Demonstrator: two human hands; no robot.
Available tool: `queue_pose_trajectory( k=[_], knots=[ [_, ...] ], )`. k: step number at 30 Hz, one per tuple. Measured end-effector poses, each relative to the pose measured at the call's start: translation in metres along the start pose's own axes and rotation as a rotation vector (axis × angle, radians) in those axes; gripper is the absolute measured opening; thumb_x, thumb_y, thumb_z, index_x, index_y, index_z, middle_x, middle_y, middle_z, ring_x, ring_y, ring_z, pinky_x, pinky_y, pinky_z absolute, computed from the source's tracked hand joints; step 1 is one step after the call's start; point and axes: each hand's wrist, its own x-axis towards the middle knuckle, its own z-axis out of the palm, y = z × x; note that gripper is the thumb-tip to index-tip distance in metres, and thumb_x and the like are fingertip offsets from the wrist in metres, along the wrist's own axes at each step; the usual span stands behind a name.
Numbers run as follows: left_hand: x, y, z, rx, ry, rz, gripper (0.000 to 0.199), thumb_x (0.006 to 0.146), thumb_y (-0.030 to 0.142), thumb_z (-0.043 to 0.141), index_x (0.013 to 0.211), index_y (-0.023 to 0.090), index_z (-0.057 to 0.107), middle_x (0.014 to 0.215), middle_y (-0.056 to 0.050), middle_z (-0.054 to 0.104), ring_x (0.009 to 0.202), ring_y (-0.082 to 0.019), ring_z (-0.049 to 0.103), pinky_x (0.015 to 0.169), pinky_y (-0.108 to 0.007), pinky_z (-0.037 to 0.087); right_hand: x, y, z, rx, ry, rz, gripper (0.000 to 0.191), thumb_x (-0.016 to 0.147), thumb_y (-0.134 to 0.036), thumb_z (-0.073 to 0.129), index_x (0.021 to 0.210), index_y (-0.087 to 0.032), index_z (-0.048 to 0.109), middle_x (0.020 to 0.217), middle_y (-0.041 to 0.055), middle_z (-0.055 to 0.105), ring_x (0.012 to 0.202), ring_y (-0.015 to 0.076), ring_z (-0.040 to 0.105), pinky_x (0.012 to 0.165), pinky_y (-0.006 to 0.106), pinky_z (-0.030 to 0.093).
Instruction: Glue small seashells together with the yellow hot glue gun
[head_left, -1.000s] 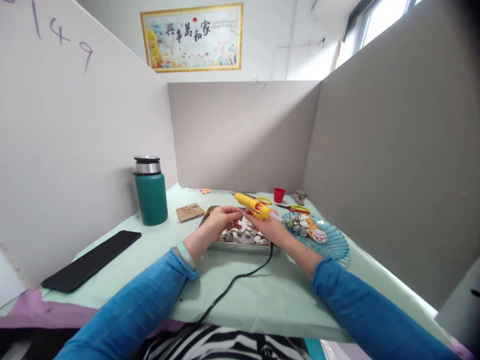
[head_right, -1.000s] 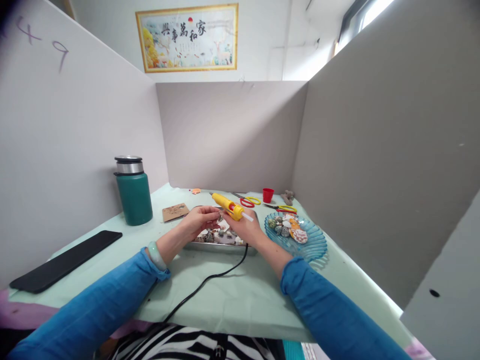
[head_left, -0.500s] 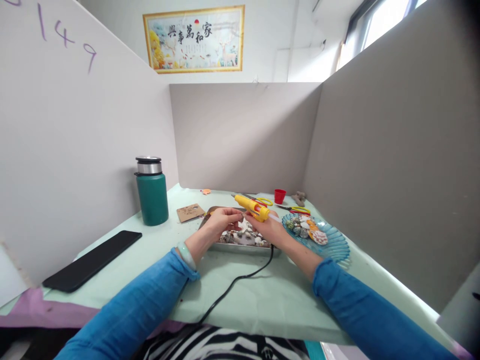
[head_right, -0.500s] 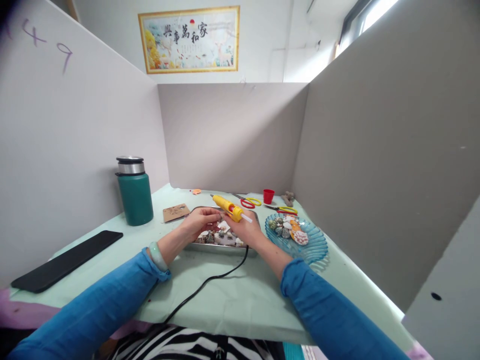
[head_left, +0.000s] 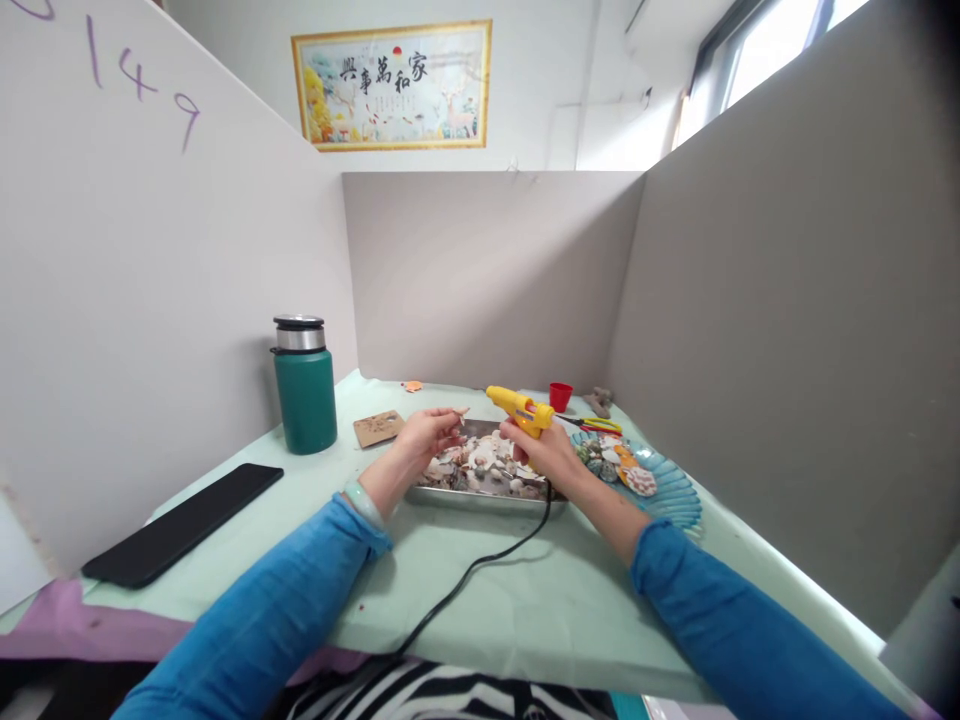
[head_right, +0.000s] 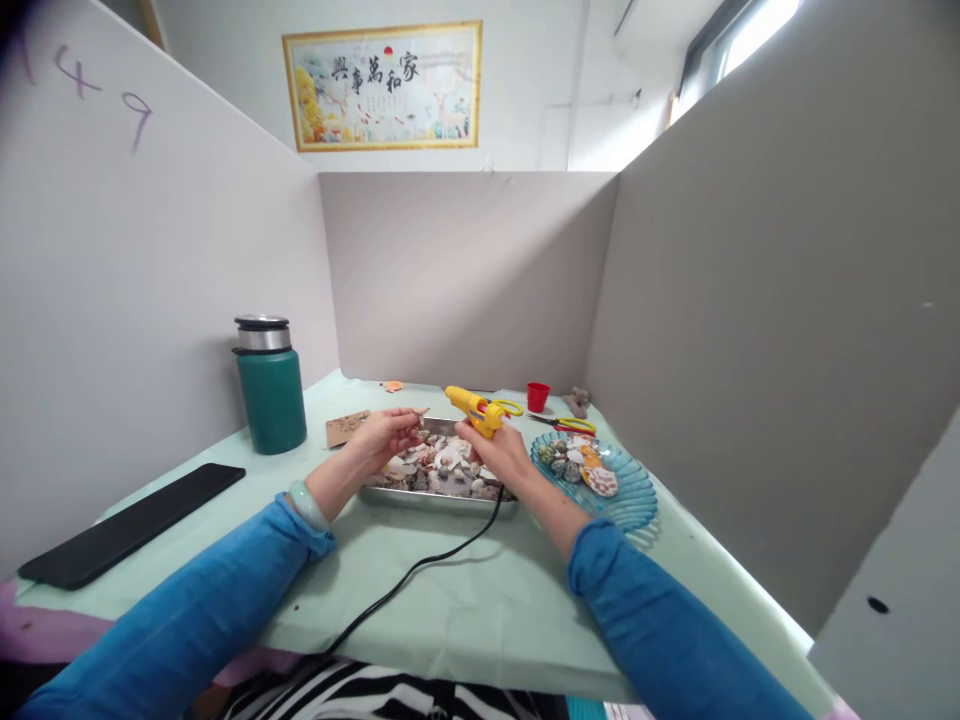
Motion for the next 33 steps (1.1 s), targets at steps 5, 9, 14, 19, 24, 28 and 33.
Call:
queue_pose_trajectory(
  k=[5, 9, 14, 19, 24, 28, 33],
  knots=[
    [0.0073, 0.0009, -0.0082, -0.074, 0.03, -0.015, 0.01, 0.071, 0.005, 0.063, 0.079, 0.007, 0.066, 0.065, -0.003, 0.058, 0.053, -0.008, 0.054, 0.059, -0.024, 0.052, -0.0024, 0.0022, -0.0013, 0.016, -0.161, -0.019, 0.03, 0.076, -0.047, 0.06, 0.073, -0.017, 0.06, 0.046, -0.002, 0.051, 0.044, 0.0106, 0.046, 0.045, 0.023, 0.038],
    [0.0101, -0.0012, -0.0111, -0.091, 0.041, -0.012, 0.014, 0.072, 0.005, 0.063, 0.085, 0.007, 0.068, 0.067, -0.004, 0.06, 0.053, -0.009, 0.056, 0.059, -0.024, 0.053, -0.0033, 0.0058, 0.0011, -0.029, -0.237, -0.001, 0.028, 0.076, -0.045, 0.06, 0.073, -0.017, 0.061, 0.047, -0.0028, 0.051, 0.044, 0.0102, 0.046, 0.047, 0.023, 0.039],
    [0.0081, 0.0004, -0.0094, -0.081, 0.037, 0.0, 0.015, 0.072, 0.007, 0.063, 0.086, 0.008, 0.068, 0.066, -0.004, 0.059, 0.054, -0.009, 0.057, 0.058, -0.024, 0.052, -0.0035, 0.0058, 0.0019, -0.075, -0.243, 0.008, 0.028, 0.074, -0.045, 0.061, 0.074, -0.017, 0.06, 0.046, -0.004, 0.05, 0.044, 0.0097, 0.046, 0.046, 0.022, 0.037],
    [0.0085, -0.0004, -0.0082, -0.007, 0.013, 0.059, 0.013, 0.067, 0.012, 0.069, 0.078, 0.008, 0.066, 0.072, -0.005, 0.061, 0.058, -0.01, 0.059, 0.057, -0.023, 0.049, -0.0037, 0.0067, 0.0022, -0.1, -0.226, 0.024, 0.03, 0.074, -0.046, 0.062, 0.074, -0.016, 0.06, 0.044, -0.0045, 0.049, 0.042, 0.0096, 0.045, 0.046, 0.022, 0.036],
    [0.0104, -0.0027, -0.009, 0.055, 0.001, 0.123, 0.021, 0.062, 0.02, 0.074, 0.076, 0.009, 0.064, 0.065, -0.001, 0.059, 0.053, -0.009, 0.056, 0.059, -0.025, 0.048, -0.0036, 0.0084, 0.0023, -0.116, -0.21, 0.029, 0.03, 0.073, -0.047, 0.062, 0.071, -0.017, 0.06, 0.043, -0.0047, 0.049, 0.042, 0.0096, 0.045, 0.046, 0.022, 0.037],
    [0.0112, -0.0037, -0.0092, 0.095, 0.008, 0.141, 0.026, 0.057, 0.023, 0.077, 0.075, 0.01, 0.063, 0.072, -0.003, 0.061, 0.056, -0.01, 0.057, 0.059, -0.025, 0.047, -0.0039, 0.0072, 0.0019, -0.13, -0.192, 0.023, 0.031, 0.075, -0.047, 0.06, 0.067, -0.017, 0.059, 0.044, -0.0039, 0.05, 0.042, 0.0099, 0.046, 0.047, 0.022, 0.038],
    [0.0114, -0.004, -0.0095, 0.105, 0.01, 0.153, 0.028, 0.058, 0.027, 0.076, 0.076, 0.01, 0.062, 0.065, 0.0, 0.058, 0.054, -0.009, 0.055, 0.059, -0.025, 0.046, -0.0046, 0.0063, 0.0016, -0.144, -0.195, 0.038, 0.031, 0.074, -0.046, 0.061, 0.065, -0.017, 0.058, 0.044, -0.004, 0.049, 0.043, 0.0098, 0.045, 0.047, 0.022, 0.037]
  ],
)
